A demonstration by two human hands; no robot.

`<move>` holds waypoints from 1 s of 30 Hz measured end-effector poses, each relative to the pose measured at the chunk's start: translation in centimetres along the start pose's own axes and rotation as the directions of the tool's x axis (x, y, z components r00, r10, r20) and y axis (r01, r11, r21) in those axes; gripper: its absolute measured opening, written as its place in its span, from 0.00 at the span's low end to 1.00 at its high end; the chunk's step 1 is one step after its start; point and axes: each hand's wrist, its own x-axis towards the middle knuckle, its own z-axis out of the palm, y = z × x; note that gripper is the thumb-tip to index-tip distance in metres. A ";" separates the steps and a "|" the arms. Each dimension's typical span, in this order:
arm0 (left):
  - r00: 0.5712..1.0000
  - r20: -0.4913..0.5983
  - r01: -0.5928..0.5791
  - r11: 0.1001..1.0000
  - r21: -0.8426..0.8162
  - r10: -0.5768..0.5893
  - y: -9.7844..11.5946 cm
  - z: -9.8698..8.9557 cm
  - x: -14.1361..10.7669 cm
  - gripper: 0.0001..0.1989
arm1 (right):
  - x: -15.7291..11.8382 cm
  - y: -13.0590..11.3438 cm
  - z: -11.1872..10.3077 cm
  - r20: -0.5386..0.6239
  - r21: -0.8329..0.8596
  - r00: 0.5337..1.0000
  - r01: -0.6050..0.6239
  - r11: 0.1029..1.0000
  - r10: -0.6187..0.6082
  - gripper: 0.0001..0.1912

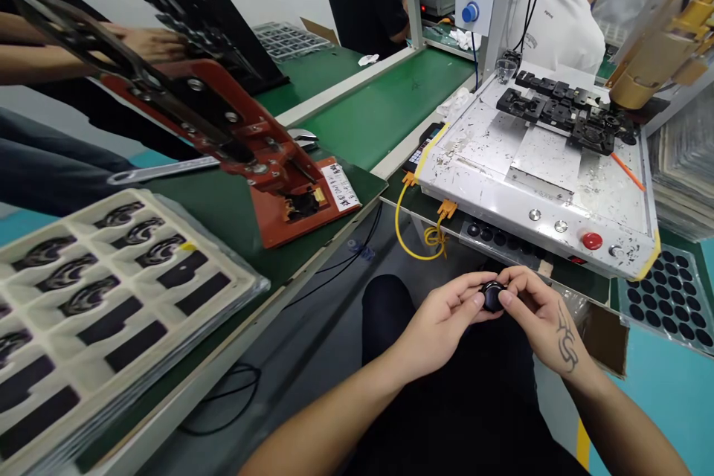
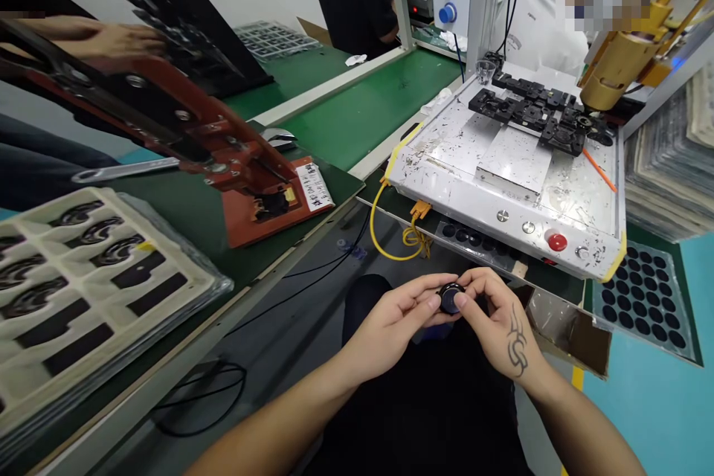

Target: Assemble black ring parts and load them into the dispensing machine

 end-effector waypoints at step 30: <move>0.988 0.096 -0.151 0.824 0.546 0.117 0.1 -1.2 -0.3 0.30 | 0.7 2.0 0.3 0.072 -0.400 0.955 0.292 0.869 -0.288 0.12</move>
